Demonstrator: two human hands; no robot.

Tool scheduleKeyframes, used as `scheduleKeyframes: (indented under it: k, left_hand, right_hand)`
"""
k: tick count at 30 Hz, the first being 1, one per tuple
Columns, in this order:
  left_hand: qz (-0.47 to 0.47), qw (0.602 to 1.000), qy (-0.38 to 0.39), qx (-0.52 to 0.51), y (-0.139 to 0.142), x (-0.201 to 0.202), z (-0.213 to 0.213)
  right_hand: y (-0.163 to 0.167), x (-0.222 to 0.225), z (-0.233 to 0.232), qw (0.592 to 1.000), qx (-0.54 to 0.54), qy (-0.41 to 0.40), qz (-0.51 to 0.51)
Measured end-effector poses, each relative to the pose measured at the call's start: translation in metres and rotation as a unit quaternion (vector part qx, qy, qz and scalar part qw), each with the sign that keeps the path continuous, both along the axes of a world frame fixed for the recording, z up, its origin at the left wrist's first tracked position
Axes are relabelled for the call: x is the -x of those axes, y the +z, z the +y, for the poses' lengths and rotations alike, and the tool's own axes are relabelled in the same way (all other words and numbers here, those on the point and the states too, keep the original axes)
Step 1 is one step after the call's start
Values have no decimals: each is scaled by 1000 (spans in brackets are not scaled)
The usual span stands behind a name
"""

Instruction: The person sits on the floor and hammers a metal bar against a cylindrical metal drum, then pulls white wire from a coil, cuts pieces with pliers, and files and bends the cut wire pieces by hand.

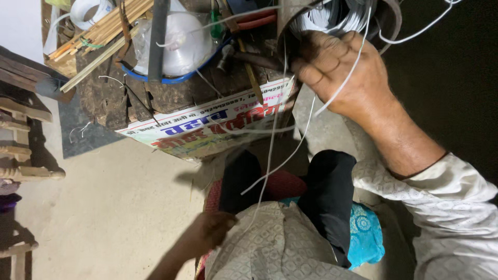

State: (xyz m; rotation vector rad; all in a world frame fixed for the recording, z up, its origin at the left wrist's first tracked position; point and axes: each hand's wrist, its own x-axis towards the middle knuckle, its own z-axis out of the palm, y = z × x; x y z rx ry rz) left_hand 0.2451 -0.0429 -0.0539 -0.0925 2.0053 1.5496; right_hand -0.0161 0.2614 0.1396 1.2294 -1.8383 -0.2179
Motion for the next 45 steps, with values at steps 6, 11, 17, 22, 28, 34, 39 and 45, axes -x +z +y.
scheduleKeyframes:
  k: [6, 11, 17, 22, 28, 34, 39, 45]
  left_hand:
    - [189, 962, 182, 80, -35, 48, -34]
    - [346, 930, 112, -44, 11, 149, 20]
    - [361, 912, 24, -194, 85, 235, 111]
    - [129, 893, 88, -422, 108, 227, 154]
    - [157, 889, 82, -422, 101, 222, 157]
    - [136, 904, 67, -399, 112, 196, 153]
    - [150, 914, 62, -372, 119, 165, 147]
    - [141, 917, -29, -373, 102, 122, 160]
  right_hand:
    - [-29, -46, -6, 926, 350, 61, -127]
    - [-72, -67, -16, 748, 508, -11, -428]
    - [-97, -83, -14, 532, 555, 26, -639]
    - [-112, -136, -4, 479, 577, -44, -660]
    - [-108, -165, 13, 569, 468, 114, -666]
    - [-48, -84, 33, 868, 374, -113, -306]
    - [-33, -56, -1, 906, 285, -142, -277]
    - [-42, -49, -21, 894, 360, -136, -227]
